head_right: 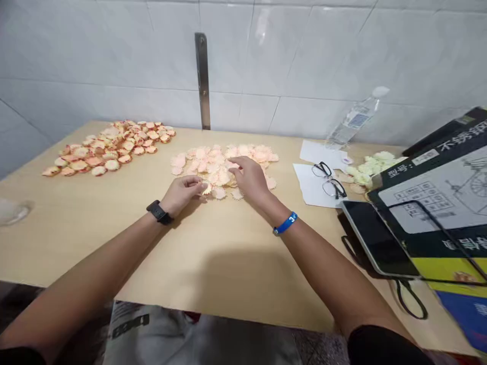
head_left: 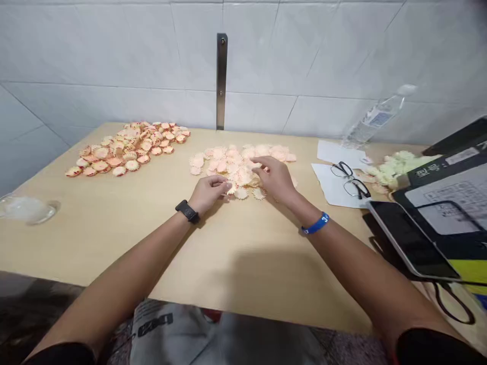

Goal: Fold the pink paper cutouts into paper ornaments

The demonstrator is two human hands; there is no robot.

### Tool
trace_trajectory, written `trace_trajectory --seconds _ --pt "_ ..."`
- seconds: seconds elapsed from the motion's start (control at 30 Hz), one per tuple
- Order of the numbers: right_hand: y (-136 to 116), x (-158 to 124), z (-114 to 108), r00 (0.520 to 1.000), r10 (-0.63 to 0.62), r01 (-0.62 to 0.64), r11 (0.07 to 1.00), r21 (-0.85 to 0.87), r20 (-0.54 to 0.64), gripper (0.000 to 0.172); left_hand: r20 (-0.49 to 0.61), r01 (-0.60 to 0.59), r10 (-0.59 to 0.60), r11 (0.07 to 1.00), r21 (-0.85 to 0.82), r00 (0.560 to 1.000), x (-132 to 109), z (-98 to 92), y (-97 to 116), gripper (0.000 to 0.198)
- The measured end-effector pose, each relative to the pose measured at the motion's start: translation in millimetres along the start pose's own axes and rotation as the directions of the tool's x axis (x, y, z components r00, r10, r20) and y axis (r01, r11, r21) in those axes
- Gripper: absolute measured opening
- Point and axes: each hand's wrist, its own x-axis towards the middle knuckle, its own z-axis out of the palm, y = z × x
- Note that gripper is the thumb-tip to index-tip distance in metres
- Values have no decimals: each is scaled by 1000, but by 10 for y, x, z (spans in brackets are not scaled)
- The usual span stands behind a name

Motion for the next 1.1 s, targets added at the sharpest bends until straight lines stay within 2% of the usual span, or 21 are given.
trace_trajectory --seconds 0.07,0.23,0.33,0.47,0.57,0.7,0.8,0.9,1.0,1.1 --pt "-139 -39 15 1000 -10 9 999 44 28 18 -15 0 0 998 63 1000 3 -21 -3 29" --pt "-487 -165 83 973 21 -75 971 229 229 14 -43 -118 130 971 210 991 -10 -39 -7 40" --pt "-584 -219 120 961 57 -131 956 263 272 7 -25 -127 133 977 170 991 -32 -20 1 37" --pt "-529 -220 120 977 64 -115 961 250 204 12 50 -62 60 997 38 997 -56 7 22 34" --pt "-464 -209 110 985 7 -44 976 215 171 10 86 -64 61 998 29 994 -57 6 33 36" --pt "-479 -219 101 977 -32 -15 976 218 211 10 23 -48 46 995 91 999 -36 -20 28 36" --pt "-530 -216 79 958 34 -116 954 275 284 8 5 -48 48 994 96 999 -21 -35 20 38" --pt "-550 -199 51 941 64 -171 937 304 332 9 50 -35 34 999 23 998 -19 -35 18 40" --pt "-528 -179 38 950 12 -106 952 286 312 13 97 -9 12 1000 -29 995 -23 -34 23 41" --pt "-484 -156 43 963 -11 -59 966 252 270 13 100 -8 11 999 -37 995 -24 -29 30 37"
